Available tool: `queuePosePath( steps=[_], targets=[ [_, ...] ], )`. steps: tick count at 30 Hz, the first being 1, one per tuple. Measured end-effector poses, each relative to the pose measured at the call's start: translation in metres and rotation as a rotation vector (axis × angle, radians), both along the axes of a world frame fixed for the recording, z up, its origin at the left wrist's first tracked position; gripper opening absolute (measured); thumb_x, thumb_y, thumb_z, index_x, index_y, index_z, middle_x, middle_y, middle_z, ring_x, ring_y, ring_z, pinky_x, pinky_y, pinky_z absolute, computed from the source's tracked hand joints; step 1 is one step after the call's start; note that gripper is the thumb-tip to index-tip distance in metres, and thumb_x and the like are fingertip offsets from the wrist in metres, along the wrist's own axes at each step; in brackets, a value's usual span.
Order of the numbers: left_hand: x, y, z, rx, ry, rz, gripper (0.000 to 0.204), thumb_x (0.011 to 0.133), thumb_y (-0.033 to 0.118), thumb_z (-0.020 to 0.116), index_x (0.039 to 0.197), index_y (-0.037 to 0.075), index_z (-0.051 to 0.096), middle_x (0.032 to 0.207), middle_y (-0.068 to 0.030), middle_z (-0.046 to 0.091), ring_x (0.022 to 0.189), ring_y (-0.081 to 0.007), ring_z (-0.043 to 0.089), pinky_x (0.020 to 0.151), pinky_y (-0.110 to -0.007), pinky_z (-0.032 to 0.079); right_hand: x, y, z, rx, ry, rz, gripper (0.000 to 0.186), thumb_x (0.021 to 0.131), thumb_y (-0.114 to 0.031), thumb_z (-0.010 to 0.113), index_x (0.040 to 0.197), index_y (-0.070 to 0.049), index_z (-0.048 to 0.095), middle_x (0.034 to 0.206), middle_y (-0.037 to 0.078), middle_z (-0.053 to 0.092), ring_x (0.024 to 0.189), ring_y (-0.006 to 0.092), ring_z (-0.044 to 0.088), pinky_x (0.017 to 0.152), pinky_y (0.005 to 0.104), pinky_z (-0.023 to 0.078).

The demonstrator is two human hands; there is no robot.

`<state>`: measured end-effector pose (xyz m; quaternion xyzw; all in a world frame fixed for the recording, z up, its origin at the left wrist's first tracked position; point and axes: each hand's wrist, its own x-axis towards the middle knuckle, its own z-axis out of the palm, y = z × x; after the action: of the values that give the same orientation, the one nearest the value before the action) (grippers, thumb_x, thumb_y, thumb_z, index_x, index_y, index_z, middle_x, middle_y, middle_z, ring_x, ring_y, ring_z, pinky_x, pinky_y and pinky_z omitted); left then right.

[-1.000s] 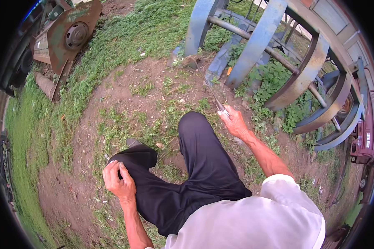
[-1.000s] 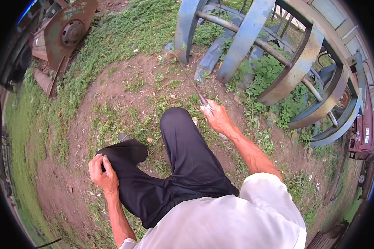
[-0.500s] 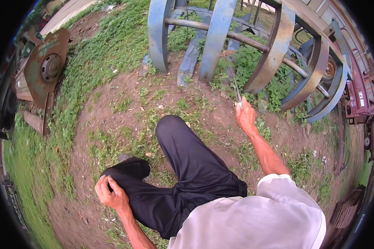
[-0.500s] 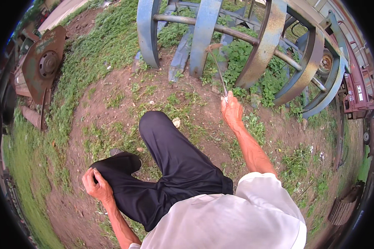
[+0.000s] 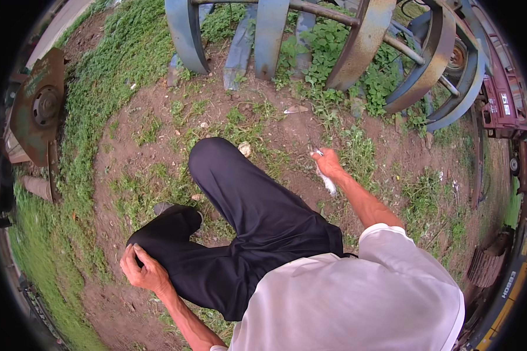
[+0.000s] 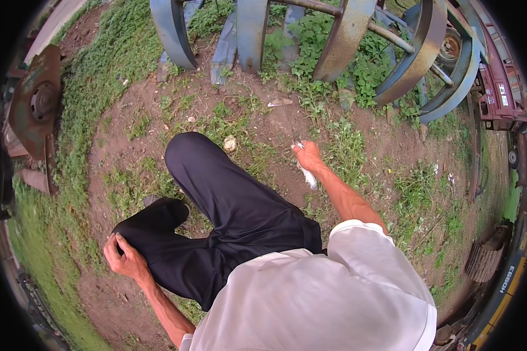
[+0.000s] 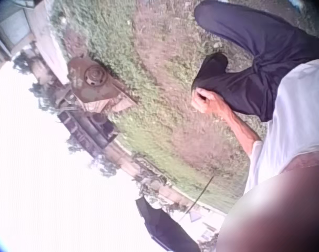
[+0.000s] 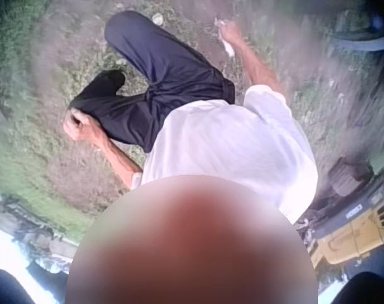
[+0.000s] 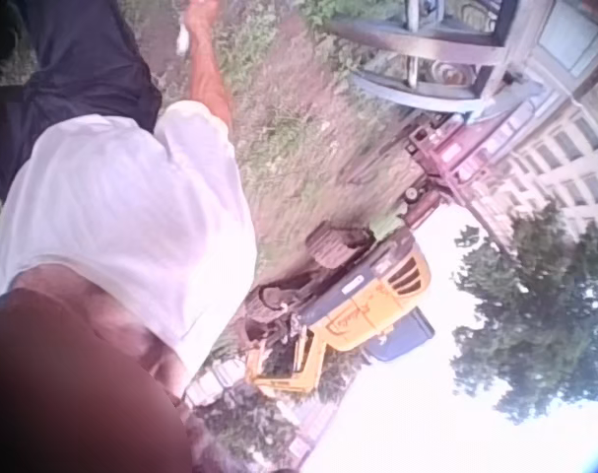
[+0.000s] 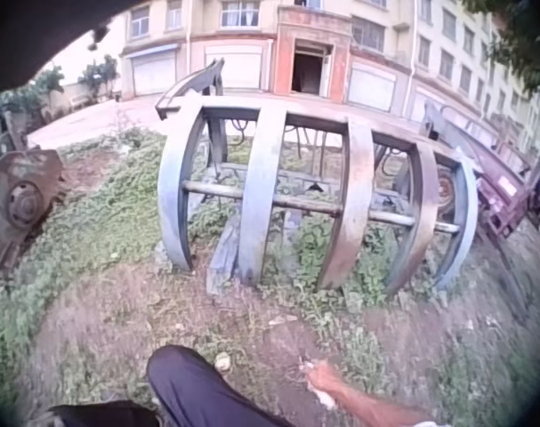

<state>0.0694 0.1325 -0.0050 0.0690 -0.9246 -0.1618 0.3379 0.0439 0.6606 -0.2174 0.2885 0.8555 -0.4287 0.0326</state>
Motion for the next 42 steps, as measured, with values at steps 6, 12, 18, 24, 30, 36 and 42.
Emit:
queuePosePath(
  steps=[6, 12, 18, 24, 30, 36, 42],
  targets=[
    [-0.004, 0.01, 0.004, -0.013, -0.044, 0.002, 0.009, 0.093, 0.005, 0.068, 0.095, -0.003, 0.07, 0.097, -0.0134, 0.07, 0.088, -0.0278, 0.066, 0.079, -0.04, 0.053, 0.1, 0.009, -0.064, -0.027, -0.382, -0.036, 0.044, 0.084, -0.031, 0.071, 0.101, 0.01, 0.067, 0.092, 0.028, 0.07, 0.084, 0.0357, 0.069, 0.076, 0.0452, 0.052],
    [-0.008, 0.011, 0.004, -0.04, -0.071, -0.011, 0.008, 0.092, 0.004, 0.068, 0.093, -0.003, 0.07, 0.096, -0.0137, 0.07, 0.089, -0.0288, 0.066, 0.08, -0.04, 0.053, 0.095, -0.002, -0.025, -0.357, -0.438, -0.185, 0.055, 0.088, -0.026, 0.071, 0.129, 0.008, 0.056, 0.105, 0.02, 0.069, 0.079, 0.0306, 0.068, 0.071, 0.0423, 0.054],
    [-0.009, 0.008, 0.008, -0.059, -0.044, 0.014, 0.009, 0.093, 0.006, 0.066, 0.094, -0.002, 0.07, 0.095, -0.0129, 0.071, 0.088, -0.0281, 0.067, 0.08, -0.039, 0.053, 0.066, -0.001, 0.035, -0.744, -0.403, -0.261, 0.054, 0.093, -0.011, 0.065, 0.143, -0.001, 0.044, 0.095, 0.012, 0.064, 0.063, 0.0176, 0.063, 0.045, 0.0325, 0.052],
    [-0.012, 0.011, 0.01, -0.021, 0.004, -0.015, 0.005, 0.084, 0.0, 0.069, 0.089, 0.001, 0.068, 0.094, -0.0142, 0.069, 0.086, -0.0318, 0.065, 0.08, -0.042, 0.052, 0.057, 0.034, 0.064, -0.417, -0.449, -0.188, 0.049, 0.092, -0.008, 0.06, 0.14, -0.001, 0.053, 0.106, 0.012, 0.069, 0.067, 0.0173, 0.066, 0.049, 0.0307, 0.051],
    [-0.008, 0.008, 0.012, -0.002, 0.053, 0.014, 0.007, 0.081, 0.0, 0.071, 0.086, 0.002, 0.067, 0.092, -0.0133, 0.069, 0.086, -0.0326, 0.065, 0.078, -0.042, 0.052, 0.012, 0.055, 0.055, -0.029, -0.392, 0.121, 0.029, 0.084, -0.004, 0.065, 0.111, 0.007, 0.069, 0.093, 0.019, 0.071, 0.07, 0.023, 0.069, 0.05, 0.0363, 0.055],
    [-0.003, 0.004, 0.012, 0.033, 0.083, 0.0, 0.009, 0.078, -0.003, 0.071, 0.084, 0.001, 0.065, 0.09, -0.014, 0.068, 0.085, -0.0325, 0.066, 0.075, -0.041, 0.053, -0.033, 0.066, 0.063, 0.101, -0.407, 0.228, 0.019, 0.078, -0.006, 0.07, 0.084, 0.012, 0.071, 0.066, 0.018, 0.067, 0.051, 0.0278, 0.068, 0.047, 0.039, 0.052],
    [0.006, -0.001, 0.012, 0.052, 0.107, 0.031, 0.01, 0.077, -0.002, 0.073, 0.084, 0.001, 0.066, 0.089, -0.0118, 0.067, 0.084, -0.0305, 0.066, 0.073, -0.04, 0.053, -0.043, 0.047, 0.072, 0.176, -0.435, 0.3, 0.021, 0.078, -0.004, 0.07, 0.085, 0.015, 0.069, 0.07, 0.019, 0.068, 0.052, 0.0287, 0.069, 0.044, 0.0392, 0.053]
  ],
)
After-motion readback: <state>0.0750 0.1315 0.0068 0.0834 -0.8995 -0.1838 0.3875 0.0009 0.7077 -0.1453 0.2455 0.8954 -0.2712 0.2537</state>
